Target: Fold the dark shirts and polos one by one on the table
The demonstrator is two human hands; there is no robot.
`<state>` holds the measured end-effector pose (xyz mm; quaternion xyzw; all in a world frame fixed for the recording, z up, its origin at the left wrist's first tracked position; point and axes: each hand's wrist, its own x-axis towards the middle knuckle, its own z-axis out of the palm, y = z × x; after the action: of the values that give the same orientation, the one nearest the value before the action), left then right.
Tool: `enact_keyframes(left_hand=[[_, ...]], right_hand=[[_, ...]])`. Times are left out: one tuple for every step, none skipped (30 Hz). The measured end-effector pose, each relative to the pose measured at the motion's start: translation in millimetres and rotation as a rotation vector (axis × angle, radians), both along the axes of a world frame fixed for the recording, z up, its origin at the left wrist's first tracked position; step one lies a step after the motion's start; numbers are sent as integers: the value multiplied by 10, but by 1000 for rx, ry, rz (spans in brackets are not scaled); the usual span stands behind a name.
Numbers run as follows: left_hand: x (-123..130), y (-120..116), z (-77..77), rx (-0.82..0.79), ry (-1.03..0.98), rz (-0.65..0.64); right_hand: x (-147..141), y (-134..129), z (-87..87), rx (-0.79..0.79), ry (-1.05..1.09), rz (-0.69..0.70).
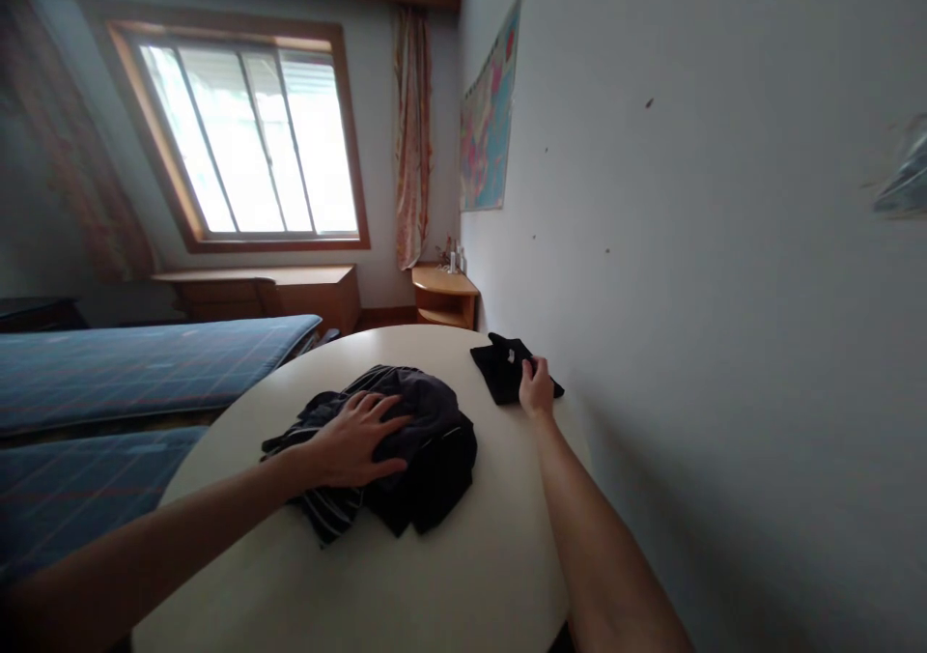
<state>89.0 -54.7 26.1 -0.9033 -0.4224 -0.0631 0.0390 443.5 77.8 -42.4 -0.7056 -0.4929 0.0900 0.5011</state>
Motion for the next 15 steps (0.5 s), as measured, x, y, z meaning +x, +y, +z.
enact_keyframes(left_hand=[[1, -4, -7, -12, -6, -3], [1, 3, 12, -35, -19, -4], [2, 20, 55, -61, -41, -3], [7, 45, 117, -85, -71, 3], [17, 77, 195, -95, -111, 14], [36, 110, 281, -87, -157, 28], [63, 144, 372, -61, -209, 40], [103, 173, 464, -22, -268, 46], [154, 196, 554, 21, -336, 42], [220, 210, 641, 58, -417, 27], [301, 214, 726, 82, -513, 1], [395, 206, 808, 85, -624, -31], [502, 187, 889, 70, -741, -72], [617, 158, 969, 41, -851, -114], [735, 121, 1049, 4, -944, -166]], right_hand=[[41, 10, 78, 58, 43, -18], [76, 19, 170, 128, 96, -30], [103, 24, 278, 245, 205, -37], [119, 22, 401, 381, 337, -21], [122, 11, 539, 510, 463, 23], [112, -13, 690, 606, 555, 99], [89, -51, 854, 685, 597, 173], [55, -104, 1026, 744, 606, 240], [10, -173, 1204, 793, 591, 286], [-46, -255, 1383, 842, 553, 313], [-111, -348, 1560, 876, 492, 342], [-186, -449, 1729, 908, 427, 366], [-268, -553, 1887, 926, 372, 398], [-355, -656, 2031, 926, 316, 451], [-444, -754, 2159, 923, 261, 513]])
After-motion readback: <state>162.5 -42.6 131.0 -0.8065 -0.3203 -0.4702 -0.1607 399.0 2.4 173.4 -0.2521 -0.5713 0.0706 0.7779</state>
